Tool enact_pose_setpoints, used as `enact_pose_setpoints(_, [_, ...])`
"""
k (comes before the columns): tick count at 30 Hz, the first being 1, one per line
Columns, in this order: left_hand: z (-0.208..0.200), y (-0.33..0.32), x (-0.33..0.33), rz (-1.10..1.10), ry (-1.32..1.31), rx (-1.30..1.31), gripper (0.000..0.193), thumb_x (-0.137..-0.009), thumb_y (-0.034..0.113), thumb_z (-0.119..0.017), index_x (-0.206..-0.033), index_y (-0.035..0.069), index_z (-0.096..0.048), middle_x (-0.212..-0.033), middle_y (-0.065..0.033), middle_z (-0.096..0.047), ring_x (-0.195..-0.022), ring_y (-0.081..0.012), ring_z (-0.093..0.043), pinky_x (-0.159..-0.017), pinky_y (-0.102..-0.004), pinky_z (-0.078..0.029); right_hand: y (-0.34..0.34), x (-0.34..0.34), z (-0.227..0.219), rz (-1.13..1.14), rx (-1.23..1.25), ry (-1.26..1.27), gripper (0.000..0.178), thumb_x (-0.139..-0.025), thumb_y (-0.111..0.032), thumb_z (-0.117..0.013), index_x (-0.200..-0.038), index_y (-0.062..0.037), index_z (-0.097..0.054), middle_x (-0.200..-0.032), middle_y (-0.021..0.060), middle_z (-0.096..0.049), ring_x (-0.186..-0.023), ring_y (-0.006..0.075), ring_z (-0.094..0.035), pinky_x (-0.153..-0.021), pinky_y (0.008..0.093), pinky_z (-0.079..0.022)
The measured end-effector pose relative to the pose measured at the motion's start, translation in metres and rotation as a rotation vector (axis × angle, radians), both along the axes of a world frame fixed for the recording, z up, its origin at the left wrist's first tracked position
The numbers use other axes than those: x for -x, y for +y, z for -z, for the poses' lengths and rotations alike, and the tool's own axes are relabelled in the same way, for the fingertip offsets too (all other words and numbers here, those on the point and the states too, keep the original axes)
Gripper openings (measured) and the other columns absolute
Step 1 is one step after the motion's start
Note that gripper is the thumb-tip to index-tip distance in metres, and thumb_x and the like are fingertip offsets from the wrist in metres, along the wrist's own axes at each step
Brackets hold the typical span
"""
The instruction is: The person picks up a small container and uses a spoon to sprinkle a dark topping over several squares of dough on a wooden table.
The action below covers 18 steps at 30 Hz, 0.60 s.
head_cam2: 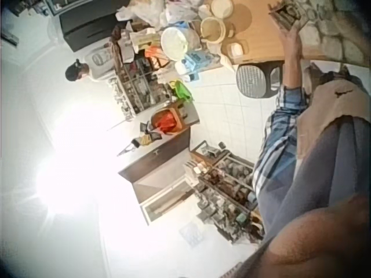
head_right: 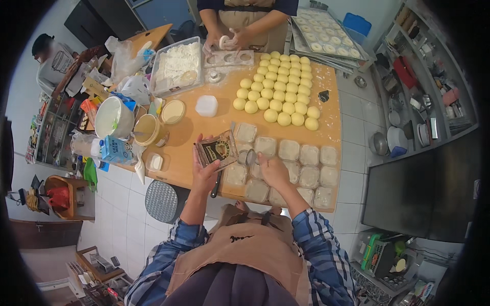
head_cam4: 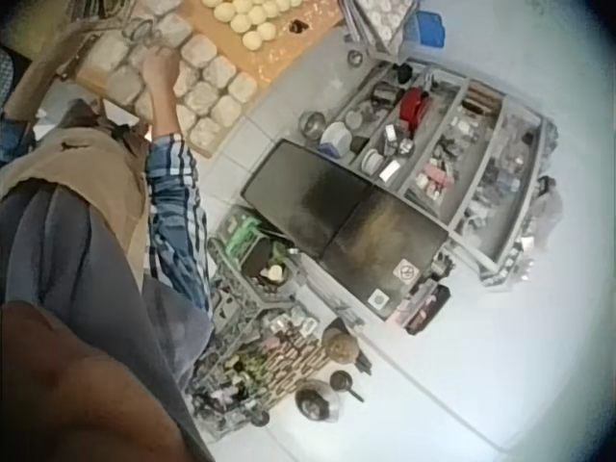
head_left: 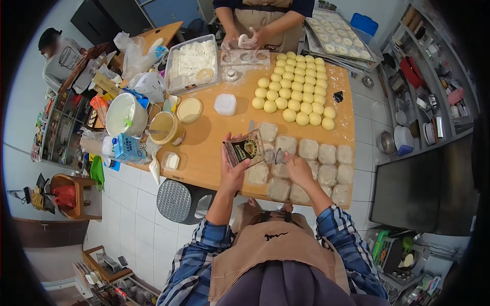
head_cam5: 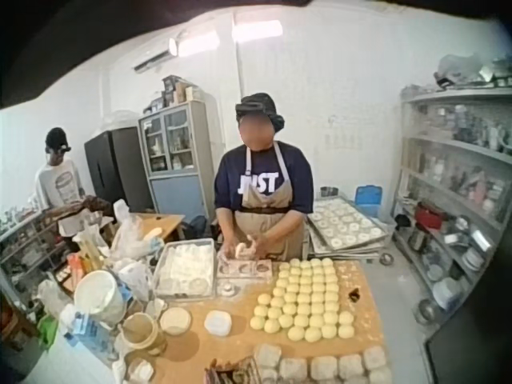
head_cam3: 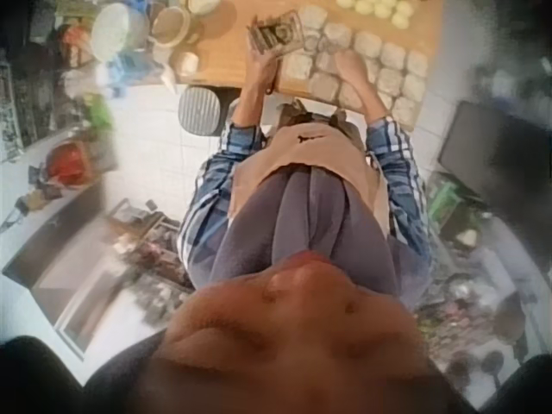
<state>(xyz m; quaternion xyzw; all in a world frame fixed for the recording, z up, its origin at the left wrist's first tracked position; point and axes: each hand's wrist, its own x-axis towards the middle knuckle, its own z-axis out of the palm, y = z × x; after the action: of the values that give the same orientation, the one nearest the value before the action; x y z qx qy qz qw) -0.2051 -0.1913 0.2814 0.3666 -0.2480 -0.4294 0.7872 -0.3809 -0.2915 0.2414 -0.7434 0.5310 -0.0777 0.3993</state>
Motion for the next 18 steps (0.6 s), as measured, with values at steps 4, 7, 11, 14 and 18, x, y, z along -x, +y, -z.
enact_pose_setpoints(4, [-0.008, -0.003, -0.001, 0.062, -0.141, -0.036, 0.083, -0.067, -0.003, -0.062, -0.134, 0.006, -0.015, -0.128, -0.0110, -0.034, -0.118, -0.0221, -0.036, -0.098, -0.0341, -0.033, 0.004, -0.005, -0.013, -0.027, 0.055, -0.091, 0.062, -0.087, -0.051, -0.033, -0.062, 0.0018, -0.055, -0.058, 0.0228, -0.052, -0.060, 0.0383, -0.054, -0.059, 0.0436, -0.042])
enact_pose_setpoints(7, [-0.014, -0.007, -0.003, 0.108, -0.278, -0.017, 0.081, -0.069, -0.004, -0.062, -0.134, 0.006, -0.014, -0.129, -0.0111, -0.033, -0.118, -0.0217, -0.037, -0.097, -0.0332, -0.034, 0.005, -0.005, -0.009, -0.031, 0.085, -0.142, 0.065, -0.086, -0.051, -0.035, -0.053, 0.0026, -0.052, -0.050, 0.0219, -0.048, -0.053, 0.0378, -0.053, -0.053, 0.0438, -0.041])
enact_pose_setpoints(11, [-0.021, -0.011, -0.002, 0.156, -0.358, -0.013, 0.080, -0.069, -0.007, -0.060, -0.134, 0.005, -0.014, -0.129, -0.0111, -0.033, -0.118, -0.0211, -0.036, -0.097, -0.0328, -0.034, 0.005, -0.002, 0.001, -0.027, 0.170, -0.234, 0.066, -0.086, -0.051, -0.035, -0.051, 0.0030, -0.051, -0.048, 0.0217, -0.047, -0.050, 0.0382, -0.052, -0.050, 0.0441, -0.040])
enact_pose_setpoints(14, [-0.023, -0.010, -0.002, 0.182, -0.355, -0.021, 0.079, -0.070, -0.008, -0.059, -0.134, 0.005, -0.014, -0.129, -0.0112, -0.033, -0.118, -0.0211, -0.037, -0.097, -0.0325, -0.034, 0.006, 0.000, 0.001, -0.019, 0.157, -0.256, 0.067, -0.087, -0.051, -0.035, -0.050, 0.0039, -0.050, -0.047, 0.0220, -0.046, -0.049, 0.0385, -0.052, -0.049, 0.0441, -0.040])
enact_pose_setpoints(18, [-0.024, -0.009, -0.001, 0.212, -0.376, -0.049, 0.078, -0.070, -0.010, -0.057, -0.134, 0.005, -0.015, -0.129, -0.0110, -0.034, -0.118, -0.0208, -0.037, -0.097, -0.0321, -0.034, 0.007, 0.001, 0.000, -0.009, 0.150, -0.227, 0.067, -0.087, -0.051, -0.034, -0.051, 0.0041, -0.050, -0.047, 0.0219, -0.046, -0.049, 0.0387, -0.051, -0.050, 0.0441, -0.041])
